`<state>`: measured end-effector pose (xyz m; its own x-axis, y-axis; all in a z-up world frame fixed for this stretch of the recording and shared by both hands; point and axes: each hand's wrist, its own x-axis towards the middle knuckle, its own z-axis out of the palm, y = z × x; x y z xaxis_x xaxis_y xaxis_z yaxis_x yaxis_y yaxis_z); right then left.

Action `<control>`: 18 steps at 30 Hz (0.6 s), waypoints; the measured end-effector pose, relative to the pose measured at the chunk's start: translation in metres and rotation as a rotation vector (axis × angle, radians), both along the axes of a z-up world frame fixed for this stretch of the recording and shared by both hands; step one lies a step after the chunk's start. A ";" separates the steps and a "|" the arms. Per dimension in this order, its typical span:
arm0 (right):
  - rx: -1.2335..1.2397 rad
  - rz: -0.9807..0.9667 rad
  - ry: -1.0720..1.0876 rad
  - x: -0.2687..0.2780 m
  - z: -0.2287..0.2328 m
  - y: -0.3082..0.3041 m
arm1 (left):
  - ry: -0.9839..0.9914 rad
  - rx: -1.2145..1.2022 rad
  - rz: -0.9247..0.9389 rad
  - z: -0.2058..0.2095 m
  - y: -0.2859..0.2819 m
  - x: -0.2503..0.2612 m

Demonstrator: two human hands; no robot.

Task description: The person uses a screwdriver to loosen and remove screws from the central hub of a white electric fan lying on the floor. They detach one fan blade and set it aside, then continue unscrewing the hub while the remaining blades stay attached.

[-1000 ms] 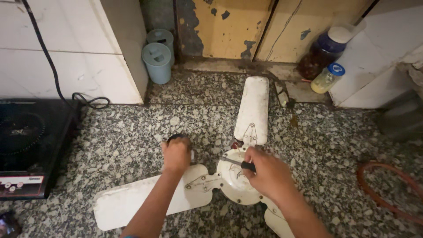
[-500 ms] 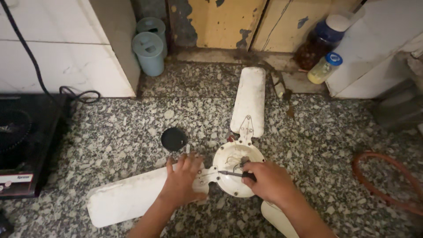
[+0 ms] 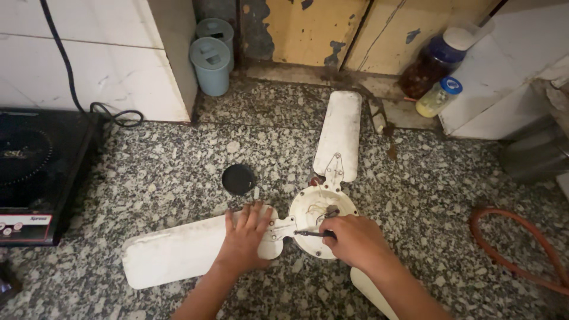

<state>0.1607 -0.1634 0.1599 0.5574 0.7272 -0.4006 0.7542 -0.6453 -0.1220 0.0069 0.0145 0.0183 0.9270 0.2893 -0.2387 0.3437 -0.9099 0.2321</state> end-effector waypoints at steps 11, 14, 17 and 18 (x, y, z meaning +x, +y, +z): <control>-0.004 -0.010 -0.019 -0.008 0.002 0.006 | 0.021 0.004 -0.006 0.007 -0.001 0.000; -0.033 0.004 -0.026 -0.009 0.001 0.008 | 0.026 0.000 -0.008 0.008 -0.001 0.001; -0.097 -0.004 -0.014 -0.009 -0.003 0.017 | 0.059 0.001 -0.016 0.008 0.000 0.004; -0.119 -0.011 -0.008 -0.009 -0.004 0.020 | 0.076 0.002 -0.020 0.007 0.000 0.005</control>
<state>0.1517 -0.1438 0.1558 0.5684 0.6688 -0.4791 0.7478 -0.6628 -0.0381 0.0119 0.0148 0.0251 0.9119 0.2716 -0.3077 0.3421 -0.9171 0.2046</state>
